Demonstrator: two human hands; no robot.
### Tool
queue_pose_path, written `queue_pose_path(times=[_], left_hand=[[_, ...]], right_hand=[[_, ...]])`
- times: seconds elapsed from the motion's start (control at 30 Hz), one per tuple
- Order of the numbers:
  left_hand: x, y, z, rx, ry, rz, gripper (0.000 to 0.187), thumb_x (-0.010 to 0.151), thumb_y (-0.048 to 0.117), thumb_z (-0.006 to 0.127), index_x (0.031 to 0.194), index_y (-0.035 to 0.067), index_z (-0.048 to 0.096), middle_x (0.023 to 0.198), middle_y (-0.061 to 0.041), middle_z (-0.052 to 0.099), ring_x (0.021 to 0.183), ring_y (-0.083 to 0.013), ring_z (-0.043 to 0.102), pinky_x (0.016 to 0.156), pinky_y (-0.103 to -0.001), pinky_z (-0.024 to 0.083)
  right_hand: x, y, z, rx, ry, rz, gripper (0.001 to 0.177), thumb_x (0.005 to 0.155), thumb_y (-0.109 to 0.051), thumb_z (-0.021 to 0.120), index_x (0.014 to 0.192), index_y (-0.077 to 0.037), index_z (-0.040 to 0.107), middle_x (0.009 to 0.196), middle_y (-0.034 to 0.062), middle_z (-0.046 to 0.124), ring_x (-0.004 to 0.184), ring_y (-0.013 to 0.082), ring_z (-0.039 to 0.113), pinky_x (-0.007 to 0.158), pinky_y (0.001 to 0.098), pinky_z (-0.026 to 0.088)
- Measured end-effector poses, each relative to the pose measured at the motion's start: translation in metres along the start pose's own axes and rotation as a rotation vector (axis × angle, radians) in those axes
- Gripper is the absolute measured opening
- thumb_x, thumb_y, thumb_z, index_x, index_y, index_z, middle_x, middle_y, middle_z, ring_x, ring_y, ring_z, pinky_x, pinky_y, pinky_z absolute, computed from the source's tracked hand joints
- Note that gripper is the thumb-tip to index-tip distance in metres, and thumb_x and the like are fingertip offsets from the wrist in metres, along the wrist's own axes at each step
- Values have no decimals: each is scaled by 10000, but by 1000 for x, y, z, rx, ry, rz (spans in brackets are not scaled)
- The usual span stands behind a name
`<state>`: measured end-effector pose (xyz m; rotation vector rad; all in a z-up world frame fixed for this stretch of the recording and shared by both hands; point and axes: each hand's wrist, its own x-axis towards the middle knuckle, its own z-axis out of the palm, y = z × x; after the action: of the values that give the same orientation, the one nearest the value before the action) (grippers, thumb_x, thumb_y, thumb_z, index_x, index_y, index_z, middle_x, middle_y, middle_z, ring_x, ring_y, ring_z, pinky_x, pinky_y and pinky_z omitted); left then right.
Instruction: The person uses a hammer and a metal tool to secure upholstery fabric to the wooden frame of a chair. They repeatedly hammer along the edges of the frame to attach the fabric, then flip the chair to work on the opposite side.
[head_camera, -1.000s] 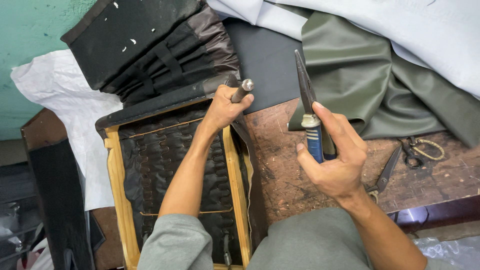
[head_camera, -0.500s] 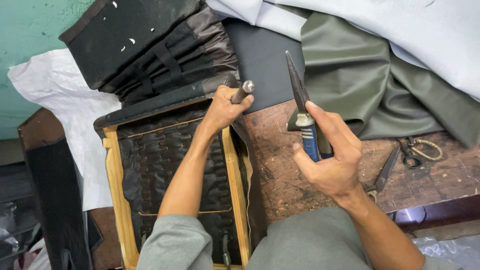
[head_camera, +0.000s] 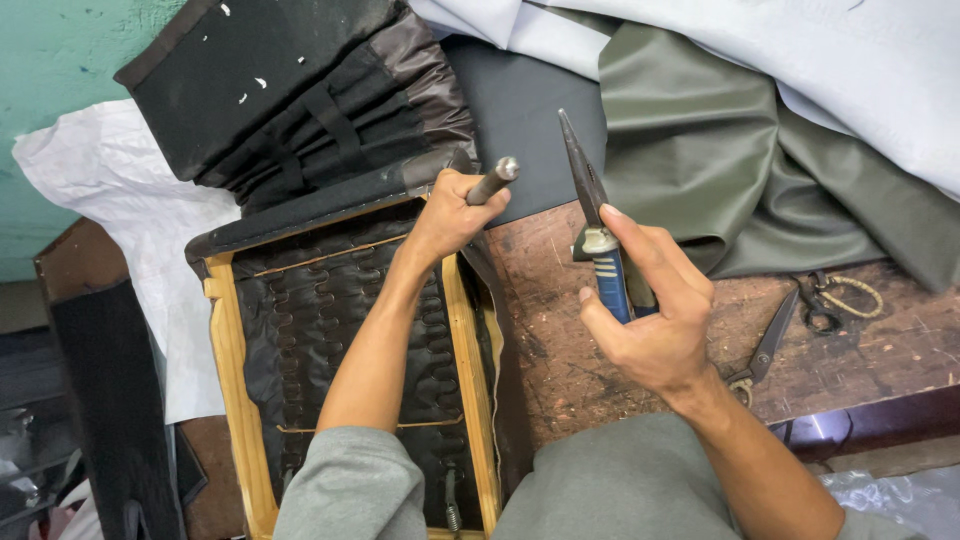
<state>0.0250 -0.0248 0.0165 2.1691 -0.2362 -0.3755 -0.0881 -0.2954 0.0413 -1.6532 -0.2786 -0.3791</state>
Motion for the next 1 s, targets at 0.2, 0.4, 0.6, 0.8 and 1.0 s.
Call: queue_pose_path(times=[0.2, 0.4, 0.6, 0.8, 1.0], left_hand=[[7, 8, 4, 68, -79, -28, 400, 922, 164, 671, 591, 74, 465, 535, 71, 360, 507, -49, 316, 468, -295, 262], [4, -1, -2, 94, -54, -66, 436, 936, 196, 696, 597, 76, 449, 543, 70, 367, 510, -50, 330, 474, -301, 272], [-5, -23, -8, -70, 45, 16, 422, 949, 176, 705, 629, 97, 441, 602, 86, 371, 563, -45, 332, 501, -302, 286], [-15, -26, -16, -122, 113, 87, 414, 952, 172, 702, 656, 99, 421, 636, 88, 383, 595, -43, 347, 523, -287, 293], [-18, -31, -15, -115, 109, 86, 383, 970, 200, 679, 648, 88, 502, 599, 89, 395, 563, -46, 352, 509, -284, 294]], right_hand=[[14, -5, -6, 0, 44, -62, 647, 828, 30, 697, 1457, 4, 551, 1097, 127, 676, 908, 180, 685, 790, 270, 574], [45, -17, 1, -100, 36, -163, 561, 767, 43, 677, 1323, -10, 624, 1024, 139, 675, 798, 191, 663, 676, 285, 574], [40, -34, -9, 53, 99, -254, 568, 843, 16, 682, 1400, -36, 587, 1124, 166, 633, 870, 206, 694, 732, 309, 611], [70, -51, 4, -156, -289, -183, 672, 748, 22, 720, 1412, -31, 632, 953, 133, 680, 663, 166, 624, 556, 286, 525], [70, -55, 14, -84, -64, -408, 644, 937, -22, 701, 1539, -164, 518, 1068, 97, 656, 823, 159, 634, 704, 295, 567]])
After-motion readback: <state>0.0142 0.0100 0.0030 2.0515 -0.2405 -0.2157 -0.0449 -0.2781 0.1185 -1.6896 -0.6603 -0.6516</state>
